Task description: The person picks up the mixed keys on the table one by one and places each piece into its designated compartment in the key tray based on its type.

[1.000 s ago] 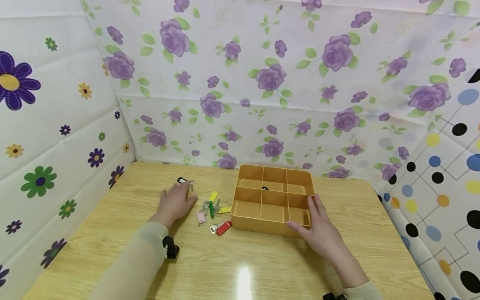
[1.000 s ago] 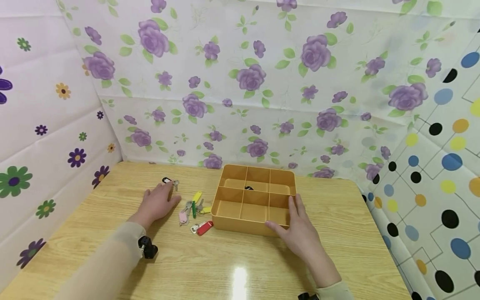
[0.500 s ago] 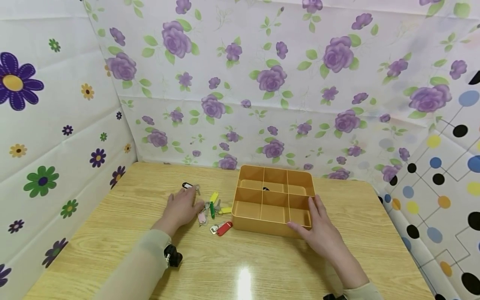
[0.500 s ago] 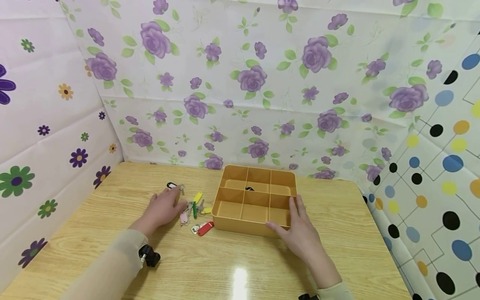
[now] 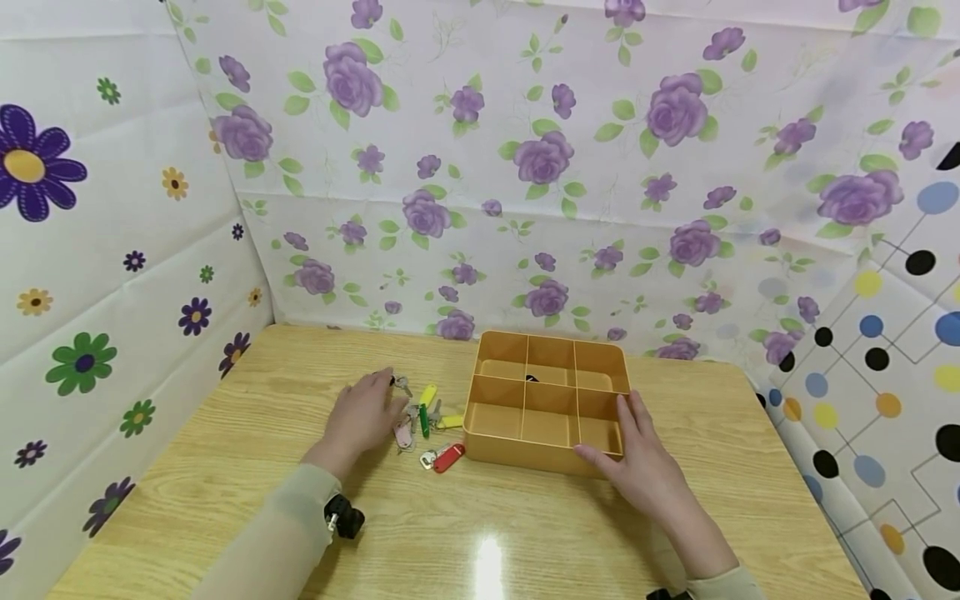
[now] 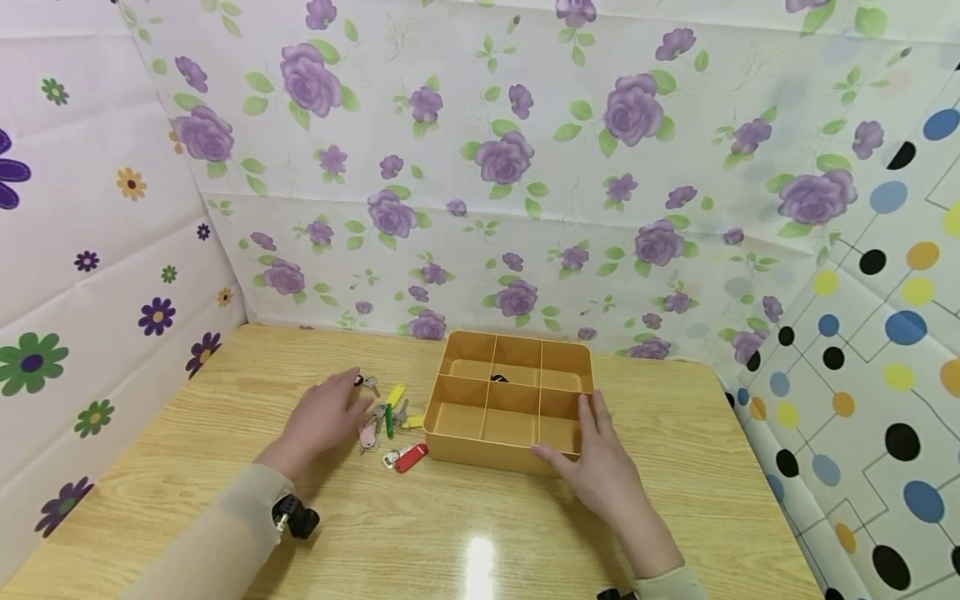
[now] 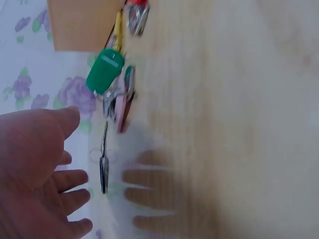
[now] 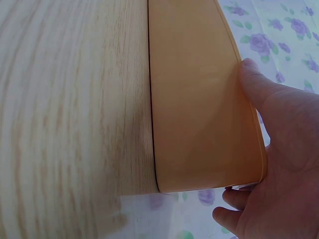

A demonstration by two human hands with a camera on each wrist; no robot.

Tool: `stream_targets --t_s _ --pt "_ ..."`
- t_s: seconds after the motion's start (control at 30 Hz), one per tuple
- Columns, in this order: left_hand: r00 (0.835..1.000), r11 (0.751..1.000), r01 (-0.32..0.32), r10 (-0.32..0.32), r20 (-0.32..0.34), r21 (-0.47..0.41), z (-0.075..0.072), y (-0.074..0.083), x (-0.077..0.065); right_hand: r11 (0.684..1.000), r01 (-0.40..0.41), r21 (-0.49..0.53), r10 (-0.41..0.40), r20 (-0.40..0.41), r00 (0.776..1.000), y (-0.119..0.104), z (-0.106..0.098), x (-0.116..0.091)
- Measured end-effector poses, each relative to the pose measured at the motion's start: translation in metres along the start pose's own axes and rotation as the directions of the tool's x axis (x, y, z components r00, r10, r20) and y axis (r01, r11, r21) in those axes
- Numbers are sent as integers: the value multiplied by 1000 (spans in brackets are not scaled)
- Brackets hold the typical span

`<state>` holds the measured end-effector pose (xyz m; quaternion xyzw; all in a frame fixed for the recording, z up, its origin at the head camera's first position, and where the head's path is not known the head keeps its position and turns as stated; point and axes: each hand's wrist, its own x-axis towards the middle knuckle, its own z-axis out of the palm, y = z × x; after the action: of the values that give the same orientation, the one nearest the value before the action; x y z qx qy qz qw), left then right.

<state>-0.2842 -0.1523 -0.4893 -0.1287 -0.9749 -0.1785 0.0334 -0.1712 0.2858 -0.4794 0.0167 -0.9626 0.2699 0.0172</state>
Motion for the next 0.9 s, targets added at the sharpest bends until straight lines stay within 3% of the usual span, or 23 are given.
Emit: stream_targets --t_s 0.2,0.5,0.9 --pt "999 999 13 -12 -42 34 -6 -15 11 1000 1 -5 -1 -2 1000 1 0 0" --pt "999 1000 -12 12 -43 12 -7 -39 18 1000 -1 -5 1 -9 1000 0 0 0" --pt "999 999 36 -36 -15 35 -8 -50 25 1000 -3 -3 3 -11 1000 1 1 0"
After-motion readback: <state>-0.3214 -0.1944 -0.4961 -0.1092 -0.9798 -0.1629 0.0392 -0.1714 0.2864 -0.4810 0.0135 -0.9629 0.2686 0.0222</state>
